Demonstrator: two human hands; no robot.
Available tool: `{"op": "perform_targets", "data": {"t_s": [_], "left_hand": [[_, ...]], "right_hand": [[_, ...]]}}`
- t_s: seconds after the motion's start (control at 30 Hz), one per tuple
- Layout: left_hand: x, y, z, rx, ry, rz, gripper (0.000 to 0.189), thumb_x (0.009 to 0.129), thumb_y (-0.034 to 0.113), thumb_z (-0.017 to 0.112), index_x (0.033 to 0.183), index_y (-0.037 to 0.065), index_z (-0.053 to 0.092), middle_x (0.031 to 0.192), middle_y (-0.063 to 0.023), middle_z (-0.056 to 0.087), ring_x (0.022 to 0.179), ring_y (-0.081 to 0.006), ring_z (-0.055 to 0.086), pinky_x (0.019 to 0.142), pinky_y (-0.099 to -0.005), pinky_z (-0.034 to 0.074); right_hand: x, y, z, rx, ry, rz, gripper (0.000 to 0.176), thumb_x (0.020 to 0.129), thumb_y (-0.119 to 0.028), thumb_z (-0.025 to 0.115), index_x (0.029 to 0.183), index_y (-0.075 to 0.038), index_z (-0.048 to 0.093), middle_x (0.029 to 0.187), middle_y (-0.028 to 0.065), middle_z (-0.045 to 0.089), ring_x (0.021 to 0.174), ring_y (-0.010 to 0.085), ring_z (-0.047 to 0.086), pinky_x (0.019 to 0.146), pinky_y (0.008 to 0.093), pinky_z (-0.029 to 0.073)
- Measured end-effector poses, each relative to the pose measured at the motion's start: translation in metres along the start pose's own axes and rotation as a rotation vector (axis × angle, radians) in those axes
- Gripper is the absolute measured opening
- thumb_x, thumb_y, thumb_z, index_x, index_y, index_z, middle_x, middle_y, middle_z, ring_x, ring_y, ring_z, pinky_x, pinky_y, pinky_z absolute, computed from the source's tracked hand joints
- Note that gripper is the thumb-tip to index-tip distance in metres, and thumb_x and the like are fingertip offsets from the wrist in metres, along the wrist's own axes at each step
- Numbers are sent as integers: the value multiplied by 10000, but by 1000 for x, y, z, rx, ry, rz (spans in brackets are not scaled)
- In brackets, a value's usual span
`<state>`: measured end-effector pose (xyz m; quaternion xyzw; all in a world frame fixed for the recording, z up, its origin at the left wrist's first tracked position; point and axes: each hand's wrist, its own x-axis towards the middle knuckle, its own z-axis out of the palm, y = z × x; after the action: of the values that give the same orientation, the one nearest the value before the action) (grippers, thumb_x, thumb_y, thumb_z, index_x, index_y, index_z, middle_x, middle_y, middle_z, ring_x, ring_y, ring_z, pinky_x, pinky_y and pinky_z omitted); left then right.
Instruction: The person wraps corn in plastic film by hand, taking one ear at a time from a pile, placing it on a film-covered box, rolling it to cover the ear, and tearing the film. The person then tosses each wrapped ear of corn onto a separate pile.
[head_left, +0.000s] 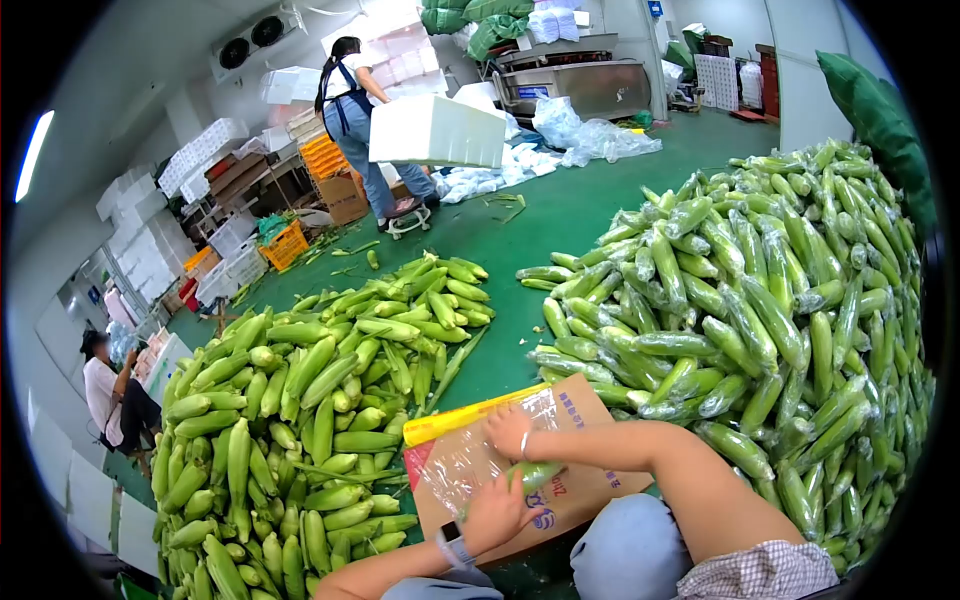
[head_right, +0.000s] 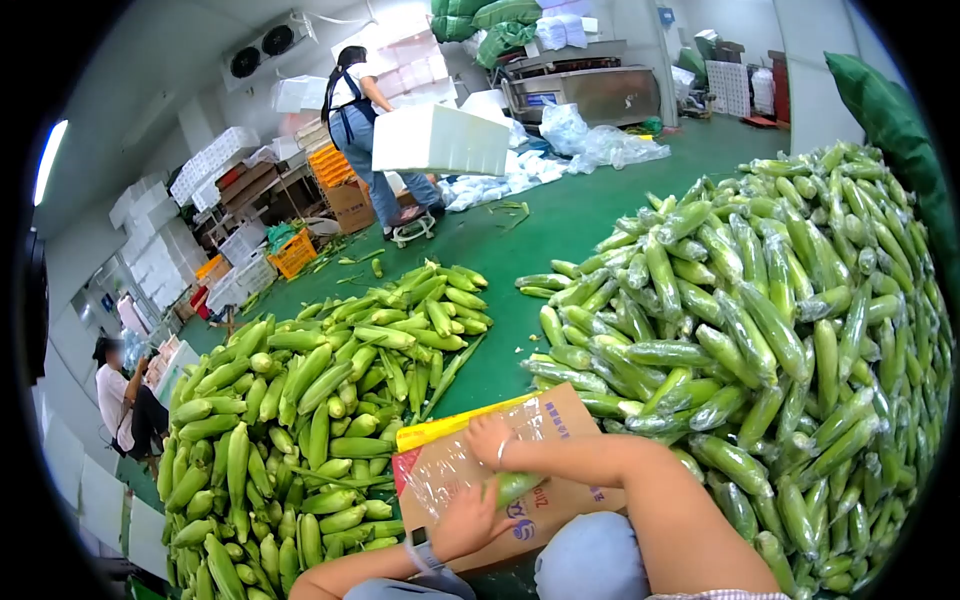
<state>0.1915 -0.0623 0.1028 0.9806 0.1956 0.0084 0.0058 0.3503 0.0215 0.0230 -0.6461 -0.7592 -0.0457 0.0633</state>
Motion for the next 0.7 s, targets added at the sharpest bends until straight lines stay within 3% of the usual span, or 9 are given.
{"op": "perform_targets", "data": {"t_s": [0.03, 0.2, 0.33, 0.4, 0.43, 0.47, 0.6, 0.67, 0.7], "left_hand": [[9, -5, 10, 83, 139, 24, 652, 692, 466, 661, 1041, -56, 486, 924, -206, 529, 758, -314, 547, 698, -385, 444], [68, -80, 64, -105, 76, -256, 861, 469, 514, 772, 1055, -41, 474, 937, -200, 535, 841, -352, 551, 722, -401, 459], [75, -101, 58, -322, 116, -143, 682, 536, 393, 775, 1048, 31, 507, 998, -190, 557, 880, -344, 562, 730, -433, 462], [56, -83, 34, -600, -546, -152, 580, 568, 306, 753, 1049, 78, 522, 1046, -179, 552, 937, -332, 548, 772, -419, 450], [38, -75, 46, -303, -450, 60, 562, 575, 272, 738, 1069, 103, 529, 1007, -165, 575, 944, -328, 548, 815, -400, 437], [18, -72, 61, -529, -340, 290, 577, 580, 295, 726, 1083, 91, 532, 965, -176, 591, 938, -339, 550, 834, -394, 429], [-11, -79, 15, -853, -1266, 232, 713, 649, 335, 712, 1225, 22, 433, 1158, -167, 532, 1009, -243, 520, 879, -338, 389], [-45, -111, 4, -1012, -1157, 252, 739, 701, 281, 707, 1288, -3, 358, 1238, -152, 476, 1109, -205, 437, 956, -305, 328], [-66, -124, 2, -1250, -1297, -1, 769, 703, 259, 716, 1297, -34, 325, 1282, -137, 434, 1143, -201, 400, 978, -303, 305]], "right_hand": [[19, 7, -7, 22, -32, 68, 217, 795, -158, 497, 940, -76, 635, 1077, 121, 574, 949, 261, 560, 770, 373, 452], [53, 21, -33, 181, -385, 166, 259, 751, -105, 546, 989, -42, 626, 1007, 165, 612, 951, 290, 593, 772, 369, 480], [68, 26, -5, 202, -484, 243, 283, 762, -112, 560, 1029, -48, 630, 1078, 164, 593, 986, 271, 588, 791, 354, 484], [60, 20, -16, 215, -458, 293, 275, 777, -116, 553, 1035, -61, 629, 1086, 141, 596, 992, 256, 588, 788, 345, 488], [59, 20, -16, 209, -469, 280, 275, 777, -116, 553, 1035, -61, 629, 1086, 141, 596, 992, 256, 588, 788, 345, 488], [55, 22, -15, 178, -468, 249, 271, 785, -119, 541, 1034, -62, 630, 1081, 141, 598, 990, 258, 589, 792, 346, 486], [28, 21, -24, 196, -462, 193, 258, 794, -105, 491, 998, -18, 623, 1054, 192, 591, 969, 298, 587, 802, 364, 478], [11, 20, -7, 223, -303, 155, 283, 772, -74, 474, 1026, 36, 537, 1052, 231, 554, 968, 343, 558, 819, 384, 457], [6, 24, 3, 216, -318, 143, 283, 772, -74, 474, 1026, 36, 537, 1052, 231, 554, 968, 343, 558, 819, 384, 457]]}}
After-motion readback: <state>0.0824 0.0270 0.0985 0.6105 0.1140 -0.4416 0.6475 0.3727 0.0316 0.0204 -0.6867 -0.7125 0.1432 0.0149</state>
